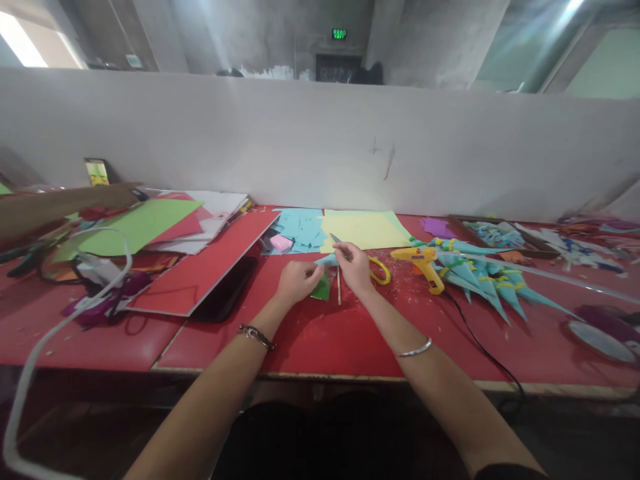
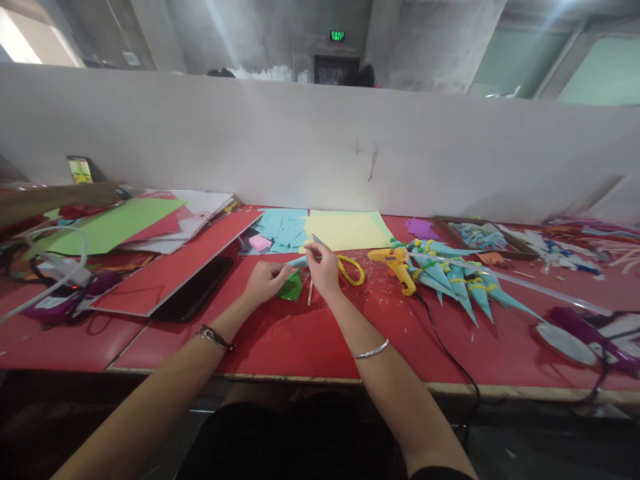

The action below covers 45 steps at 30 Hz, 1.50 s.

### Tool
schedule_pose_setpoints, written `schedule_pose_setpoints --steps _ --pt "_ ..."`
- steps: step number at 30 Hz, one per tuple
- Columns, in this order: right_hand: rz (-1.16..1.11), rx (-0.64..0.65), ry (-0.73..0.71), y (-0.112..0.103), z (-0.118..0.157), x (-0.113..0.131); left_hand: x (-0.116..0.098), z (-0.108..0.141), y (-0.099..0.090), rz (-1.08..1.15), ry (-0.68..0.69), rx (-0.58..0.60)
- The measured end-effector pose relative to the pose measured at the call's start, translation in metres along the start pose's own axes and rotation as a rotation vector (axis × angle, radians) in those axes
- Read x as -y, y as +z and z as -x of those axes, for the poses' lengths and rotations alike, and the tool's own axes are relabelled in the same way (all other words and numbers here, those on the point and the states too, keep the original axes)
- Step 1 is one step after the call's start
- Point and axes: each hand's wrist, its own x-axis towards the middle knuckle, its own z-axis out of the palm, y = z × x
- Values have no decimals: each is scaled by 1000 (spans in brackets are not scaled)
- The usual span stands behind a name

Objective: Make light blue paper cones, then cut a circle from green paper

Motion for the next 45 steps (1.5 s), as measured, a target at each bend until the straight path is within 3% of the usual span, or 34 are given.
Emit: schedule_pose_setpoints --steps 3,5,7,9,12,17,23,31,37,43,45 --pt "-75 -2 66 1 -1 -4 -1 0 -2 -303 139 -116" --pt "-156 1 121 2 -2 -4 3 -2 -1 -385 182 -209" --pt "-236 -8 163 2 -2 -2 9 -5 1 -435 234 -226" --pt "-290 -28 180 3 -2 -1 15 -7 4 -489 238 -128" --pt "-327 -63 182 2 -2 1 20 -8 9 -556 137 69" --pt "-317 -78 191 1 -3 1 17 -7 9 -620 54 195" --pt "-307 -107 182 -1 -4 0 12 -8 7 -597 -66 249" --pt "-302 -144 161 -2 -7 -7 12 -8 9 -459 -131 195" --pt "-390 -148 163 -4 -8 -4 12 -8 9 -281 -24 168" --pt "-240 -345 89 -17 -16 -7 9 -6 8 -189 53 182" --pt "-224 -350 81 -20 -18 -8 9 -6 8 -173 83 202"
